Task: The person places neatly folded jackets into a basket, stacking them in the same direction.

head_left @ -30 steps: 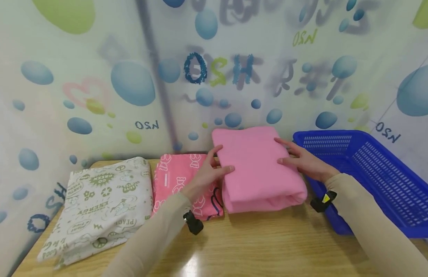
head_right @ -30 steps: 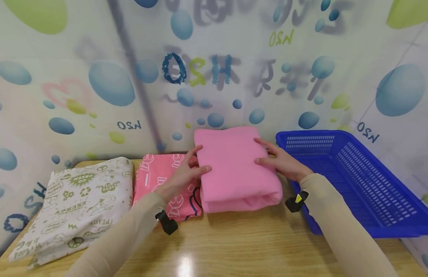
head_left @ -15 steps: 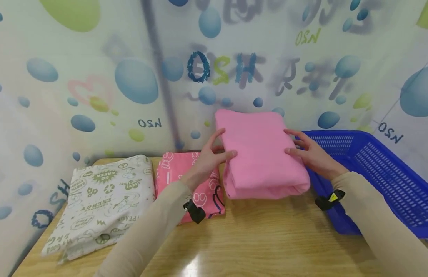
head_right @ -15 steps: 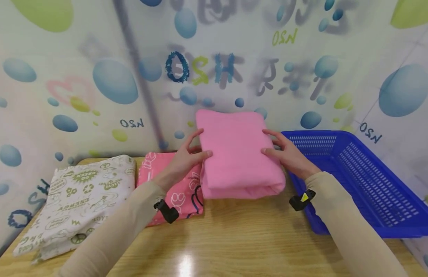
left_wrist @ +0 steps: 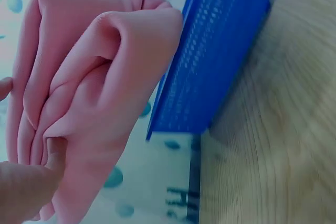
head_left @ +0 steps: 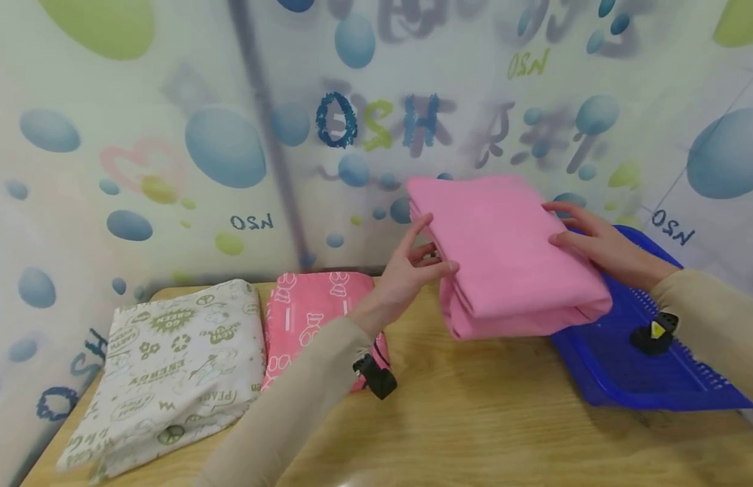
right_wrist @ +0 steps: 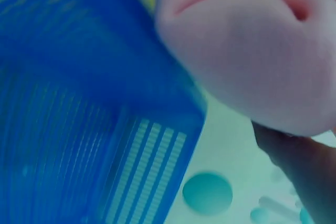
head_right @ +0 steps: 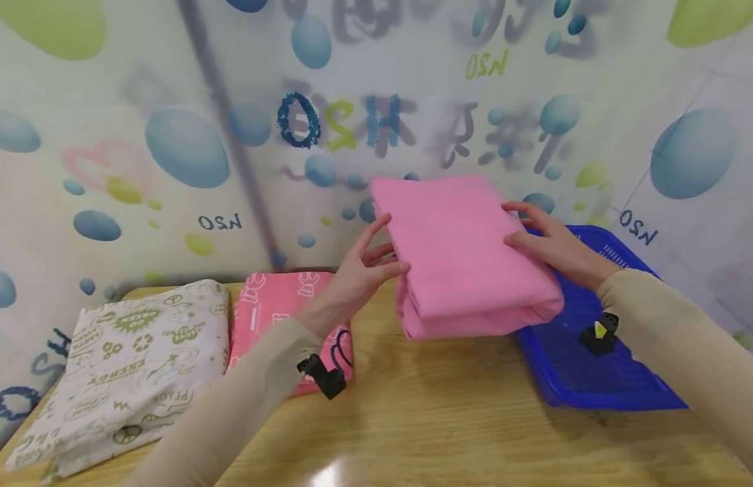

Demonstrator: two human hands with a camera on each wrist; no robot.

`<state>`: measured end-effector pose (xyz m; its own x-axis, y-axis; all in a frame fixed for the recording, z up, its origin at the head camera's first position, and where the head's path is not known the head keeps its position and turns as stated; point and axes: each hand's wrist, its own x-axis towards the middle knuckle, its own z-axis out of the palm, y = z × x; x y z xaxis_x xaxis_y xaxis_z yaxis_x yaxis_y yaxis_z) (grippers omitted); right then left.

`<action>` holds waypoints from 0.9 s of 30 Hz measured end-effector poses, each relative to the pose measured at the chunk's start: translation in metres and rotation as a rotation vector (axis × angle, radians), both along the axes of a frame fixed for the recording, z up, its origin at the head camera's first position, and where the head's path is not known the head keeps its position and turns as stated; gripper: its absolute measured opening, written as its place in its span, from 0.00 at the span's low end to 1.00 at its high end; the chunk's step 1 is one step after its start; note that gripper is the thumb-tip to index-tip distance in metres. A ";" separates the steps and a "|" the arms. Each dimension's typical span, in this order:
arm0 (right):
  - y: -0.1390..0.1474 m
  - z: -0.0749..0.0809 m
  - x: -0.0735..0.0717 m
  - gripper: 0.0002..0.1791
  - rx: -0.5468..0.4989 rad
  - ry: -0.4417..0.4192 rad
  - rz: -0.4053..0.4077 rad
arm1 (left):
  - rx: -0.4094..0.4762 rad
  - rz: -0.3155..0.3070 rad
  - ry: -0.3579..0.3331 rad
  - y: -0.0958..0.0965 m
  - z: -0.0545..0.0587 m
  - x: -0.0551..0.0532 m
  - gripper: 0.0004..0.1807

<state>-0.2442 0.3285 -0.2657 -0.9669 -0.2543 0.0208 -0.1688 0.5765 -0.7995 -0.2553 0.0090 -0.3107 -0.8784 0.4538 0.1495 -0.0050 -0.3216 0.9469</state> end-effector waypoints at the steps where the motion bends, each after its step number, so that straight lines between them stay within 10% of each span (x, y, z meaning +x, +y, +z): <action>1: 0.006 0.001 0.002 0.32 0.024 0.015 -0.004 | 0.019 -0.012 0.003 0.006 0.000 0.001 0.45; 27: 0.140 -0.008 0.029 0.30 0.300 0.136 -0.205 | 0.200 -0.195 0.019 0.149 -0.014 0.027 0.38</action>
